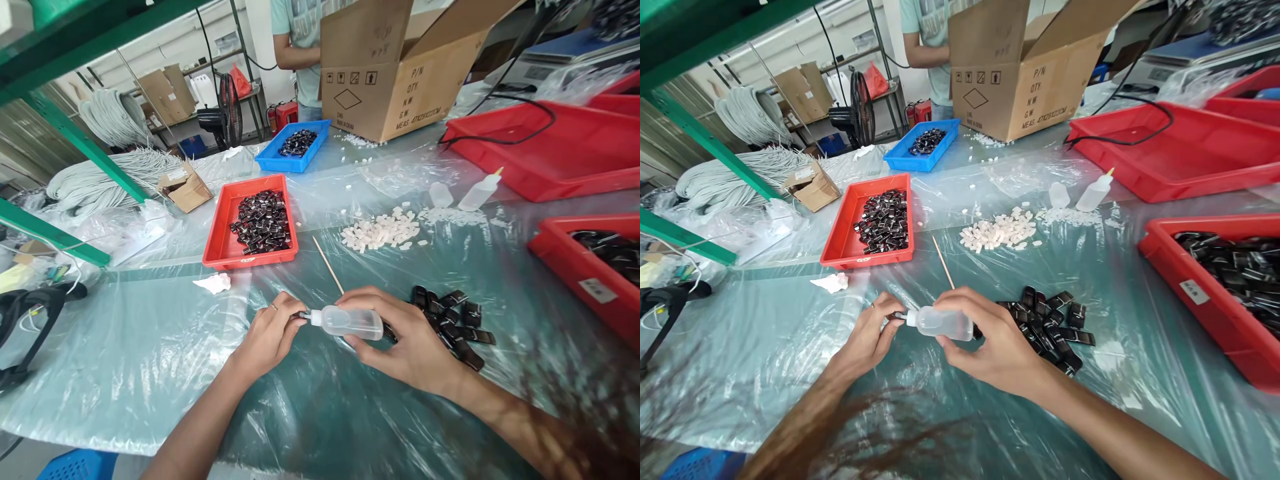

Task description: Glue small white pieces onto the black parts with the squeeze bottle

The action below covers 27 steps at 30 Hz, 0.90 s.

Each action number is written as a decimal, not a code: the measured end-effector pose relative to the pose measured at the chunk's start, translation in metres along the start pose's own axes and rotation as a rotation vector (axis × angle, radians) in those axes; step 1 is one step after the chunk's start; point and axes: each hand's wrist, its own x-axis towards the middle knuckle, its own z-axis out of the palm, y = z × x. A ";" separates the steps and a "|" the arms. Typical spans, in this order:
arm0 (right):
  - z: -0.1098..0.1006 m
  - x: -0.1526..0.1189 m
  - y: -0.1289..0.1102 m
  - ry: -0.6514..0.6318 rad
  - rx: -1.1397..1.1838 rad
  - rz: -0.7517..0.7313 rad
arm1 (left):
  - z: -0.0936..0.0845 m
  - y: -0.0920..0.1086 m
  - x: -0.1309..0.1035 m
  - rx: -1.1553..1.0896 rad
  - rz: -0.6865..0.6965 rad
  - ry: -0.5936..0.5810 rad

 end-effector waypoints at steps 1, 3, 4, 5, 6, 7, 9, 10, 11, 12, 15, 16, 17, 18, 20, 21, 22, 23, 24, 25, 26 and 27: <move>0.001 -0.001 -0.001 0.006 -0.022 -0.028 | -0.001 0.001 0.000 0.019 0.016 0.000; 0.001 -0.002 -0.004 0.024 -0.083 -0.098 | -0.001 0.002 0.001 0.038 0.037 0.002; 0.000 -0.003 -0.006 0.032 -0.127 -0.134 | -0.002 0.002 0.001 0.046 0.040 0.000; 0.000 -0.003 -0.009 0.038 -0.179 -0.172 | -0.002 0.003 0.001 0.056 0.039 -0.004; -0.001 -0.004 -0.011 0.042 -0.235 -0.207 | -0.002 0.003 0.001 0.067 0.038 -0.010; -0.001 -0.004 -0.013 0.037 -0.293 -0.235 | -0.002 0.003 0.001 0.076 0.039 -0.014; -0.002 -0.006 -0.016 0.022 -0.397 -0.273 | -0.002 0.004 0.002 0.085 0.046 -0.018; -0.002 -0.007 -0.017 0.016 -0.438 -0.286 | -0.002 0.004 0.002 0.084 0.053 -0.012; -0.002 -0.008 -0.018 0.011 -0.472 -0.293 | -0.002 0.004 0.002 0.083 0.057 -0.007; -0.001 -0.009 -0.018 0.010 -0.501 -0.300 | -0.002 0.004 0.002 0.087 0.060 -0.003; -0.001 -0.012 -0.016 0.025 -0.561 -0.337 | -0.002 0.003 0.002 0.110 0.068 0.009; 0.000 -0.013 -0.016 0.029 -0.571 -0.348 | -0.002 0.003 0.001 0.115 0.071 0.010; 0.000 -0.014 -0.016 0.034 -0.574 -0.355 | -0.002 0.003 0.001 0.120 0.075 0.015; 0.000 -0.014 -0.015 0.040 -0.568 -0.358 | -0.001 0.003 0.001 0.122 0.079 0.020; -0.001 -0.013 -0.016 0.045 -0.536 -0.339 | -0.001 0.003 0.001 0.125 0.084 0.021; -0.001 -0.012 -0.016 0.045 -0.513 -0.324 | -0.002 0.003 0.001 0.125 0.086 0.020; -0.002 -0.011 -0.017 0.041 -0.490 -0.310 | -0.002 0.003 0.001 0.126 0.086 0.019; -0.002 -0.010 -0.017 0.038 -0.468 -0.297 | -0.002 0.003 0.001 0.128 0.084 0.017; -0.003 -0.009 -0.018 0.036 -0.453 -0.290 | -0.002 0.002 0.000 0.131 0.081 0.014; -0.003 -0.008 -0.018 0.037 -0.443 -0.288 | -0.002 0.002 0.000 0.135 0.077 0.013; -0.004 -0.008 -0.018 0.041 -0.438 -0.289 | -0.002 0.002 0.000 0.138 0.073 0.012; -0.004 -0.007 -0.018 0.043 -0.437 -0.290 | -0.002 0.002 0.000 0.140 0.069 0.013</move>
